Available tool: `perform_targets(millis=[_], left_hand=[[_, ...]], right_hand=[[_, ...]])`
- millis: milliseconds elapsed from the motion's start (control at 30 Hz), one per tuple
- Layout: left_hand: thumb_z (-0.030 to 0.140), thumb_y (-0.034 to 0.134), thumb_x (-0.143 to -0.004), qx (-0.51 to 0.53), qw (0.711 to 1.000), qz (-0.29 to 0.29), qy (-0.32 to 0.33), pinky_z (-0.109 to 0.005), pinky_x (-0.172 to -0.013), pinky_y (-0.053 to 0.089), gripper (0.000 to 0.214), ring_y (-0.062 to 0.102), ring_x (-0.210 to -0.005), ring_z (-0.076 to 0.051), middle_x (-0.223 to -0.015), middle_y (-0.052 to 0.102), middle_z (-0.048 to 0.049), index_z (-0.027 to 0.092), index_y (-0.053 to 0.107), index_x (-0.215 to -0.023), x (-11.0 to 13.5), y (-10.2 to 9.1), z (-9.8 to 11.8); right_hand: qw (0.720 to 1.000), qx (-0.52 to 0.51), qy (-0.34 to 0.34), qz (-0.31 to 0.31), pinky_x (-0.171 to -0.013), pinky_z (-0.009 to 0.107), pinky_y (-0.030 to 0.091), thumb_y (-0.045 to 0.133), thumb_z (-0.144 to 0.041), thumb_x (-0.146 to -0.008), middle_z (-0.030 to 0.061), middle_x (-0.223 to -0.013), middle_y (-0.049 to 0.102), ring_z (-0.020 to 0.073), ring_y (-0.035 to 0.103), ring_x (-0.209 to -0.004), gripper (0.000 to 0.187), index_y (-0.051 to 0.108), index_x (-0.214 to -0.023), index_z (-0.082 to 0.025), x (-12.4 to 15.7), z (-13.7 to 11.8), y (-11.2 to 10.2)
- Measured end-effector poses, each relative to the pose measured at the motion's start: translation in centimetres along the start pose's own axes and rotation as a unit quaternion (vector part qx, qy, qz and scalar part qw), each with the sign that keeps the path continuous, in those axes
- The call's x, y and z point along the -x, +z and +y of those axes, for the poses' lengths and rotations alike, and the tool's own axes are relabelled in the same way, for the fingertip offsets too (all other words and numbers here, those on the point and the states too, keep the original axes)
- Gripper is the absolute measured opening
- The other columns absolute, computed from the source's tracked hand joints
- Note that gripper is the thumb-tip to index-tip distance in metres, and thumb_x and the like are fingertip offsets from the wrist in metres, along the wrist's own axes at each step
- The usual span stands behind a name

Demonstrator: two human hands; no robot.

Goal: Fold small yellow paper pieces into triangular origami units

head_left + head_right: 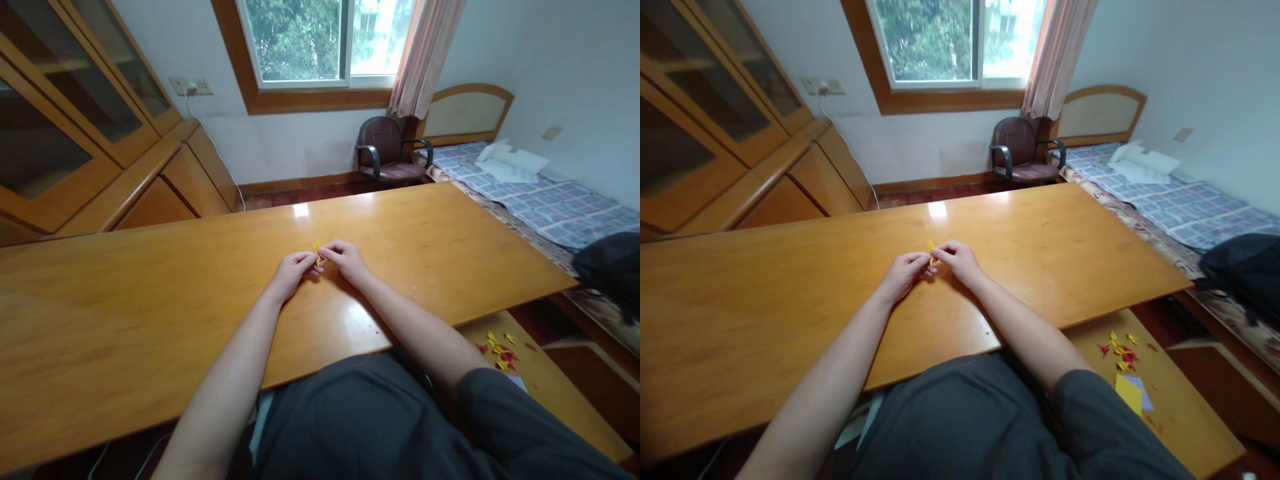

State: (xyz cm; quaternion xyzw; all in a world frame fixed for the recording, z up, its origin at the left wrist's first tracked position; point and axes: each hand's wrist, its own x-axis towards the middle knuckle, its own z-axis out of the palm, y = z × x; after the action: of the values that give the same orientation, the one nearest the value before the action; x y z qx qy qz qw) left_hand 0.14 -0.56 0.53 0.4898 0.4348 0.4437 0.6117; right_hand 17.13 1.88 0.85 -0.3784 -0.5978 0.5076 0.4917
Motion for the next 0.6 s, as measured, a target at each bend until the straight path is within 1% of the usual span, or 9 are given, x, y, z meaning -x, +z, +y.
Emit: perform_targets(millis=[167,300,467,600], left_hand=[[0.051,0.073,-0.072,-0.023,0.999,0.022,0.019,-0.027,-0.066,0.053,0.039,0.065,-0.068,-0.016,-0.076,0.07,-0.006,0.013,0.071,-0.082,-0.12,0.0,0.1],[0.05,0.071,-0.073,-0.026,0.999,0.039,0.027,-0.028,-0.067,0.053,0.038,0.065,-0.067,-0.016,-0.076,0.071,-0.0061,0.013,0.072,-0.082,-0.25,-0.03,0.08],[0.047,0.073,-0.072,-0.005,1.0,0.026,0.015,-0.029,-0.066,0.053,0.035,0.066,-0.066,-0.017,-0.072,0.071,-0.0069,0.013,0.072,-0.081,-0.18,-0.16,0.12],[0.048,0.074,-0.072,-0.005,1.0,0.017,-0.001,-0.029,-0.065,0.053,0.036,0.065,-0.064,-0.017,-0.071,0.071,-0.008,0.012,0.071,-0.08,-0.01,-0.26,0.31]], right_hand=[[1.0,0.014,0.006,0.001,-0.074,0.028,0.044,0.069,-0.045,-0.075,0.0026,-0.072,0.069,0.0148,0.059,-0.072,0.03,0.071,-0.071,-0.016,0.13,-0.32,0.12],[1.0,-0.001,0.022,-0.021,-0.075,0.028,0.044,0.068,-0.046,-0.075,0.0027,-0.074,0.069,0.0149,0.058,-0.073,0.031,0.073,-0.074,-0.016,0.21,-0.58,0.11],[0.998,-0.039,0.051,-0.014,-0.075,0.029,0.045,0.075,-0.042,-0.067,0.0026,-0.072,0.07,0.0154,0.06,-0.072,0.027,0.073,-0.074,-0.016,0.2,-0.5,0.07],[0.997,-0.054,0.059,-0.02,-0.074,0.029,0.045,0.077,-0.043,-0.065,0.0024,-0.072,0.07,0.015,0.06,-0.071,0.028,0.072,-0.073,-0.016,0.23,-0.5,0.01]])
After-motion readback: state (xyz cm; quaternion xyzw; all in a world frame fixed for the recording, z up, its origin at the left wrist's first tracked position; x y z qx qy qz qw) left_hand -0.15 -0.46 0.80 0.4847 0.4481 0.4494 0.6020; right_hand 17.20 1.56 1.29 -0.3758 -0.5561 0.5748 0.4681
